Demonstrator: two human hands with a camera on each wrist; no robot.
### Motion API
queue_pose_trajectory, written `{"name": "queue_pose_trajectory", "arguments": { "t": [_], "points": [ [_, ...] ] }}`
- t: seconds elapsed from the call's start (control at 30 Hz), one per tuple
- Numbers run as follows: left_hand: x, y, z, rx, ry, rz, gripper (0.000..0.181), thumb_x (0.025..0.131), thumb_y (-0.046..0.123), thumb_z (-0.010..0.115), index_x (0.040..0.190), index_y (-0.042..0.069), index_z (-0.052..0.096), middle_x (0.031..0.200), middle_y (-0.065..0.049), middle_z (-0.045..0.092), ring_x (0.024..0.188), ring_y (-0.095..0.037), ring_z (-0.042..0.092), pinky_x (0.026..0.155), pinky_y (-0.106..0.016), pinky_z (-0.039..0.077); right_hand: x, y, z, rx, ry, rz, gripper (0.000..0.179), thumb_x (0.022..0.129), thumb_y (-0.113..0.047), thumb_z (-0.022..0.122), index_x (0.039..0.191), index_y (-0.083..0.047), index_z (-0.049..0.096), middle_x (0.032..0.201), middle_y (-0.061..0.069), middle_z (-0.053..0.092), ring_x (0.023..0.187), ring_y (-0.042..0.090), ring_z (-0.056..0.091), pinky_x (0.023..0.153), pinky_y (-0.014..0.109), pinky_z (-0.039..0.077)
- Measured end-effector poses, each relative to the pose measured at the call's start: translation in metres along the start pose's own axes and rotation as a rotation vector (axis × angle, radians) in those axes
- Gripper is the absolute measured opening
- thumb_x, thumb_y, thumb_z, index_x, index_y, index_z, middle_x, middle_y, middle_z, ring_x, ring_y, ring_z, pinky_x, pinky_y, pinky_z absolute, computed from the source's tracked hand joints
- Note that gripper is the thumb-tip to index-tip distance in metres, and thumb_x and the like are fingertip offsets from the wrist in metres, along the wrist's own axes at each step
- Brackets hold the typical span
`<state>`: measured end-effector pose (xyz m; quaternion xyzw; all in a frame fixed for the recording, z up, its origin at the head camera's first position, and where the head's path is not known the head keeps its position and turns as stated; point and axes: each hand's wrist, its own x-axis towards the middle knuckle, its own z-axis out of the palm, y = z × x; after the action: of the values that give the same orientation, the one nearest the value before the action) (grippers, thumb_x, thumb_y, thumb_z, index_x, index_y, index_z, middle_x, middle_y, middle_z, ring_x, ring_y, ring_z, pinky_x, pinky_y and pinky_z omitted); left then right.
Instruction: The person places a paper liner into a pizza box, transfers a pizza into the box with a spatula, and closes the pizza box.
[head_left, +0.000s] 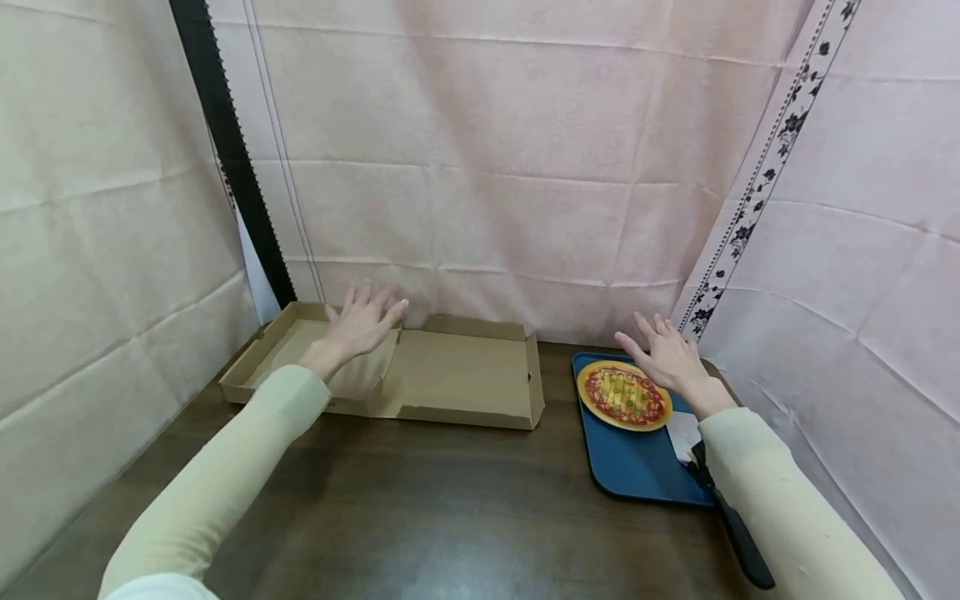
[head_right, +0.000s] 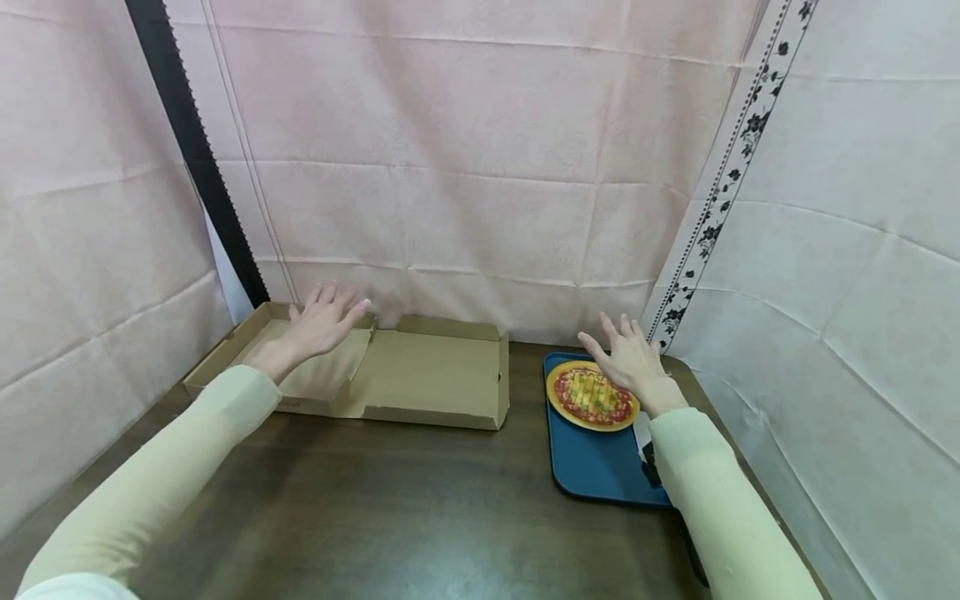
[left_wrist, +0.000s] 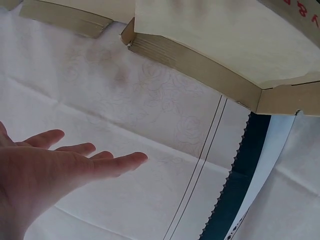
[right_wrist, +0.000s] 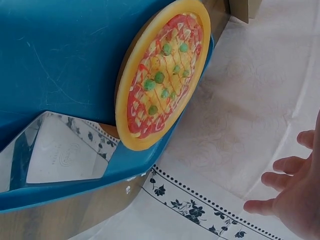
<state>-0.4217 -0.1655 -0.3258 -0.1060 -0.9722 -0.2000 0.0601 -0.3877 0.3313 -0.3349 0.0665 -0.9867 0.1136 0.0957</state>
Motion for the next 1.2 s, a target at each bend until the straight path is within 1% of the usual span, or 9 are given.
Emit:
{"name": "queue_pose_trajectory", "arguments": {
  "t": [0.13, 0.37, 0.53, 0.73, 1.2],
  "points": [
    [0.001, 0.0014, 0.0023, 0.003, -0.011, -0.002, 0.079, 0.096, 0.067, 0.014, 0.156, 0.016, 0.011, 0.161, -0.022, -0.01, 0.145, -0.049, -0.014, 0.099, -0.08, -0.012, 0.0, 0.0018, 0.0002, 0.002, -0.003, 0.001, 0.081, 0.097, -0.065, 0.029, 0.155, -0.011, 0.017, 0.158, 0.031, 0.01, 0.144, 0.052, 0.01, 0.106, 0.077, 0.006],
    [0.0051, 0.0046, 0.0014, -0.003, 0.01, -0.002, 0.079, 0.097, 0.067, 0.016, 0.156, 0.014, 0.015, 0.161, -0.022, -0.01, 0.145, -0.049, -0.014, 0.099, -0.08, -0.011, 0.0011, 0.0024, -0.0032, 0.002, -0.01, 0.0, 0.08, 0.098, -0.063, 0.028, 0.155, -0.01, 0.016, 0.157, 0.031, 0.01, 0.145, 0.052, 0.008, 0.107, 0.076, 0.004],
    [0.0049, 0.0054, 0.0018, 0.002, 0.003, 0.012, 0.079, 0.097, 0.066, 0.015, 0.156, 0.014, 0.014, 0.16, -0.023, -0.01, 0.144, -0.051, -0.014, 0.098, -0.081, -0.009, 0.001, 0.0026, -0.0033, 0.004, -0.003, -0.001, 0.08, 0.098, -0.063, 0.03, 0.155, -0.009, 0.016, 0.157, 0.031, 0.01, 0.145, 0.052, 0.008, 0.106, 0.077, 0.005],
    [0.0037, 0.0044, 0.0037, 0.016, -0.005, 0.007, 0.08, 0.096, 0.067, 0.013, 0.156, 0.013, 0.013, 0.16, -0.023, -0.01, 0.145, -0.05, -0.014, 0.099, -0.081, -0.008, 0.0017, 0.0025, -0.0002, 0.004, 0.002, -0.007, 0.079, 0.098, -0.062, 0.031, 0.155, -0.009, 0.018, 0.157, 0.032, 0.011, 0.144, 0.052, 0.01, 0.106, 0.077, 0.006],
    [0.0046, 0.0072, 0.0029, 0.0, 0.018, 0.008, 0.079, 0.098, 0.065, 0.015, 0.155, 0.012, 0.016, 0.161, -0.023, -0.009, 0.145, -0.05, -0.013, 0.098, -0.082, -0.007, 0.001, 0.0016, 0.0004, -0.007, 0.001, -0.005, 0.079, 0.098, -0.063, 0.029, 0.155, -0.009, 0.019, 0.157, 0.032, 0.013, 0.144, 0.053, 0.012, 0.107, 0.076, 0.008]
  ]
}}
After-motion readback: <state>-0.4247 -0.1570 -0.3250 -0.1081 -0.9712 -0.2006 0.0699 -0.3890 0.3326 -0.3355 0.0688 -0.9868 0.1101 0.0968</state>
